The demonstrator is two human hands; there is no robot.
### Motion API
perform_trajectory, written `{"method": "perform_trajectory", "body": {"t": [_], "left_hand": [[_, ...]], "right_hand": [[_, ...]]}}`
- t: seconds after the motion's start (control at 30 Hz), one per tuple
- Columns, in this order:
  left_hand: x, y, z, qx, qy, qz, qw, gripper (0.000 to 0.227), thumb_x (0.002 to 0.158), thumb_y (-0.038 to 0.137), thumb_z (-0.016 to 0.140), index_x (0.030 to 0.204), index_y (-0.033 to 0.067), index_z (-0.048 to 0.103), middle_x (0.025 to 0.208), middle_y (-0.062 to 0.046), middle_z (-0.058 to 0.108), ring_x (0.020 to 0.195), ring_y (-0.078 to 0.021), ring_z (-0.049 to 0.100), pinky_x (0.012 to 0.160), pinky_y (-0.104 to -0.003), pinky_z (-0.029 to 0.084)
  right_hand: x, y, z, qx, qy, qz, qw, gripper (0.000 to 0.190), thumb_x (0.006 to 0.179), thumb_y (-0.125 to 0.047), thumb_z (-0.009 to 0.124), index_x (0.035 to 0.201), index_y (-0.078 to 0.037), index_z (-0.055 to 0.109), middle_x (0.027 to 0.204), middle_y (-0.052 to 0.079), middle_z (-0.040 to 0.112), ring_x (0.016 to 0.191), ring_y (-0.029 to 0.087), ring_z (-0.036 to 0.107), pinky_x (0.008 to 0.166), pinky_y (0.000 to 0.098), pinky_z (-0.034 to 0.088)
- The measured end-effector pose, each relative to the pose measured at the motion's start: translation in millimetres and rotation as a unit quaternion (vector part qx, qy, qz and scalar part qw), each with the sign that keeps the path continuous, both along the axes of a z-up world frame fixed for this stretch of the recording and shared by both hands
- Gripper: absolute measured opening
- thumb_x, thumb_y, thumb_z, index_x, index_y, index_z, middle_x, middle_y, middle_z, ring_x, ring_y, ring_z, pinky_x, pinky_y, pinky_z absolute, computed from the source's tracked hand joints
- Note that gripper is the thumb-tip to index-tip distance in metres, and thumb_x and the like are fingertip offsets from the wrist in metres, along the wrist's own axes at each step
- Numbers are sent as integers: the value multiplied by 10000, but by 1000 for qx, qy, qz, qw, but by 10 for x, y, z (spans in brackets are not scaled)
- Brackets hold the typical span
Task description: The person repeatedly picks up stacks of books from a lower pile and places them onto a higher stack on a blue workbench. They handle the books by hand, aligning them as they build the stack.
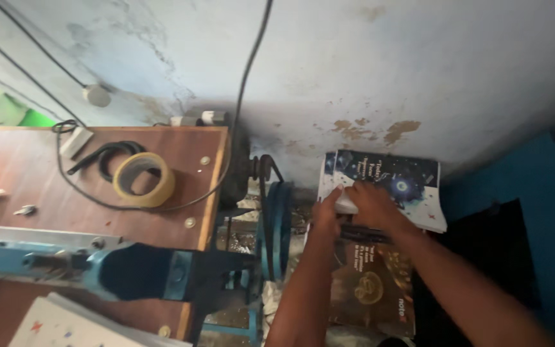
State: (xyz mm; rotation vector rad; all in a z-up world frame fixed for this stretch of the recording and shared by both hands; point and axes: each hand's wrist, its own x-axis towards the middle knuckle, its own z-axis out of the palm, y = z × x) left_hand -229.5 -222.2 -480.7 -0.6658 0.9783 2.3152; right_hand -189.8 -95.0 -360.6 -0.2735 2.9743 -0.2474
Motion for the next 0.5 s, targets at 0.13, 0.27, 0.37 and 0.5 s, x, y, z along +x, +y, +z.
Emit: {"method": "perform_trajectory", "body": {"t": [0.13, 0.27, 0.37, 0.5], "left_hand": [[12, 100, 25, -109, -22, -6, 994, 522, 734, 114, 870, 1119, -147, 633, 1075, -268, 712, 888, -389, 730, 678, -469, 611], [132, 170, -145, -43, -46, -97, 993, 451, 703, 100, 801, 1117, -44, 694, 1004, -173, 743, 820, -309, 749, 695, -441, 638], [415, 292, -161, -25, -44, -165, 985, 436, 735, 156, 804, 1140, 19, 719, 1025, -126, 744, 860, -283, 729, 703, -407, 609], [844, 325, -30, -23, -53, -141, 988, 452, 718, 128, 815, 1140, -1, 717, 1061, -143, 736, 939, -319, 721, 727, -446, 604]], "right_hand": [[259, 77, -94, -70, 63, -4, 996, 785, 614, -135, 836, 1350, -77, 569, 1297, 141, 582, 1198, 365, 581, 902, 485, 530], [678, 224, -82, -263, 118, -127, 949, 662, 680, -107, 854, 1295, -37, 619, 1255, 162, 587, 1115, 329, 617, 934, 420, 518], [1245, 158, -157, -237, 248, -219, 914, 396, 776, -124, 834, 1154, -79, 723, 1130, 111, 661, 1088, 290, 633, 942, 378, 518], [1870, 229, -339, -282, 261, -395, 834, 249, 945, -162, 738, 1181, -83, 726, 1176, 111, 690, 1130, 257, 659, 991, 358, 516]]}}
